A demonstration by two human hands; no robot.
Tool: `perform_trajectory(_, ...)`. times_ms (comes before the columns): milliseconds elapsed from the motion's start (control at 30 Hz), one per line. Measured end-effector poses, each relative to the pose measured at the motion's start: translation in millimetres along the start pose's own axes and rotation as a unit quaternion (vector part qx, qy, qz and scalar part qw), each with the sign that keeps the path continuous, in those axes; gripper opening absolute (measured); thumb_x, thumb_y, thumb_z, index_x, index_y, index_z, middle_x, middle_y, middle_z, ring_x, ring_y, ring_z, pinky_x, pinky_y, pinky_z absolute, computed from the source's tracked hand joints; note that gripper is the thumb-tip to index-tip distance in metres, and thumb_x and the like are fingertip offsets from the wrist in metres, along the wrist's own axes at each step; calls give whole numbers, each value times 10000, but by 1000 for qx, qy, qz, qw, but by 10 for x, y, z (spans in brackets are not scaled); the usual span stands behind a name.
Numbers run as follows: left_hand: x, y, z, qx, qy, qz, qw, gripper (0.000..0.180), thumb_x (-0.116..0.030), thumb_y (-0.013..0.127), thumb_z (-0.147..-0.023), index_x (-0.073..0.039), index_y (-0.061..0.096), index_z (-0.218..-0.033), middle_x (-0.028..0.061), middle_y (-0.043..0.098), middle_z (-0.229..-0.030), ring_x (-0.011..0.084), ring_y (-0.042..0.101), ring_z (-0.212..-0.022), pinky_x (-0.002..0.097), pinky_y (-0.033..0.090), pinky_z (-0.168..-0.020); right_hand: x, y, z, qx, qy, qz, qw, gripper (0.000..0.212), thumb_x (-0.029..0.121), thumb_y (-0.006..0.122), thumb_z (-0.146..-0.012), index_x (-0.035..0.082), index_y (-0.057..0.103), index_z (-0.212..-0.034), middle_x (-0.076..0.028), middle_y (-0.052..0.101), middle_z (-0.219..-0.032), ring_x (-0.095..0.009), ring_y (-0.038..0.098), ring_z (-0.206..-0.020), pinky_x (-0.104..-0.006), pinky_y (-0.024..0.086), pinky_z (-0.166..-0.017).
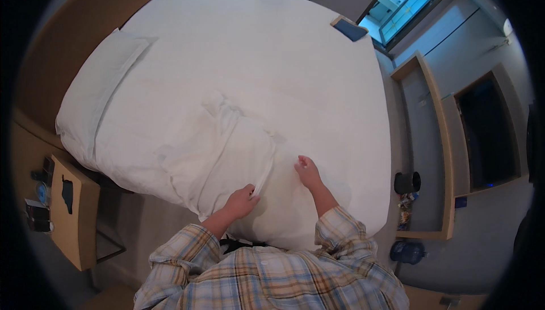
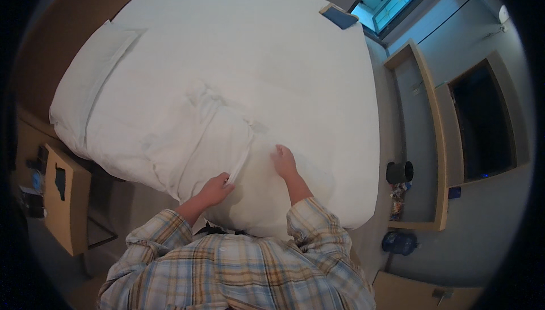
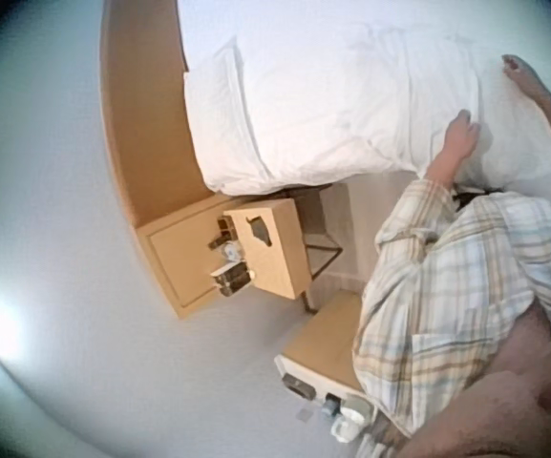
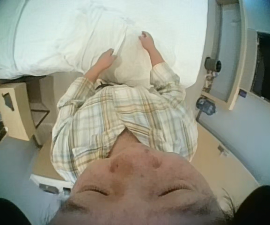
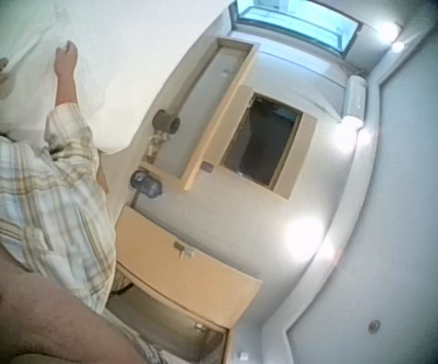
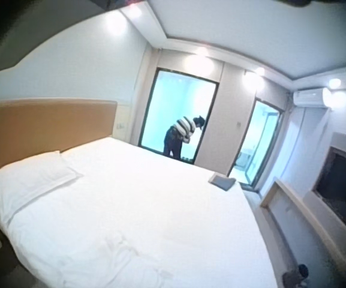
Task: The person inserts a white pillow into a white pillowcase by hand, aligning the corners and smoothing the fabric. The pillow is then placed on a bed and adjusted to fit neatly.
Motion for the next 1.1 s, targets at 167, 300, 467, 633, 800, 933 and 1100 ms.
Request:
perform_trajectory(167, -259, -79, -317, -72, -17, -31, 997, 373, -231, 555, -843, -43, 496, -1160, 229, 620, -1003, 396, 589, -939, 472, 463, -798, 8, 101, -510, 51, 20, 67, 996, 564, 293, 658, -832, 5, 484, -1285, -173, 544, -1271, -265, 530, -1163, -340, 423, -963)
perform_trajectory(300, -403, -149, -775, -126, -19, -7, 992, 342, -205, 557, -840, -57, 534, -1149, 209, 633, -981, 389, 591, -930, 475, 464, -796, 82, 404, -571, 236, 55, 5, 970, 547, 349, 677, -810, 31, 539, -1234, -147, 598, -1201, -262, 568, -1103, -349, 439, -929)
perform_trajectory(467, -749, -102, -1456, -147, -36, 49, 987, 187, -190, 536, -854, -45, 642, -907, 186, 645, -874, 392, 598, -841, 459, 482, -735, 367, 603, -237, 376, -113, 29, 919, 450, 330, 669, -787, 71, 599, -1149, -140, 657, -1068, -289, 612, -1004, -379, 465, -856)
perform_trajectory(633, -1495, 891, -1408, 8, 49, -127, 991, 191, -201, 540, -835, -40, 625, -894, 193, 641, -866, 392, 603, -836, 465, 478, -738, 191, 510, -132, 295, -187, 39, 936, 432, 280, 660, -766, 57, 592, -1130, -173, 611, -1118, -353, 564, -1036, -423, 449, -874)
perform_trajectory(800, -1146, 823, -806, -76, 37, -15, 996, 241, -194, 536, -837, -73, 606, -1033, 158, 642, -979, 356, 607, -895, 466, 478, -758, 56, 86, -252, 226, -161, 31, 960, 469, 222, 674, -744, 76, 565, -1177, -164, 550, -1227, -346, 500, -1136, -440, 402, -933)
perform_trajectory(933, -598, 593, -352, -99, -26, -67, 992, 282, -143, 559, -803, -96, 582, -1081, 125, 639, -974, 329, 613, -864, 433, 485, -729, 667, -167, -191, 108, -321, 95, 936, 515, 104, 680, -673, 111, 566, -1175, -120, 529, -1251, -278, 469, -1174, -436, 341, -982)
perform_trajectory(1100, -412, 195, 277, -273, 8, -157, 949, 346, -153, 651, -685, -123, 590, -1025, 100, 573, -983, 317, 548, -908, 415, 434, -785, 1336, 330, 156, 144, -543, 191, 805, 475, 8, 612, -609, 133, 623, -1067, -60, 574, -1132, -245, 509, -1092, -424, 334, -987)
Point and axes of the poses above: each hand's wrist, its own z-axis away from the middle knuckle, its own y-axis out of the palm, x = y × z, the point moved 10 cm from there along -z, towards the middle knuckle
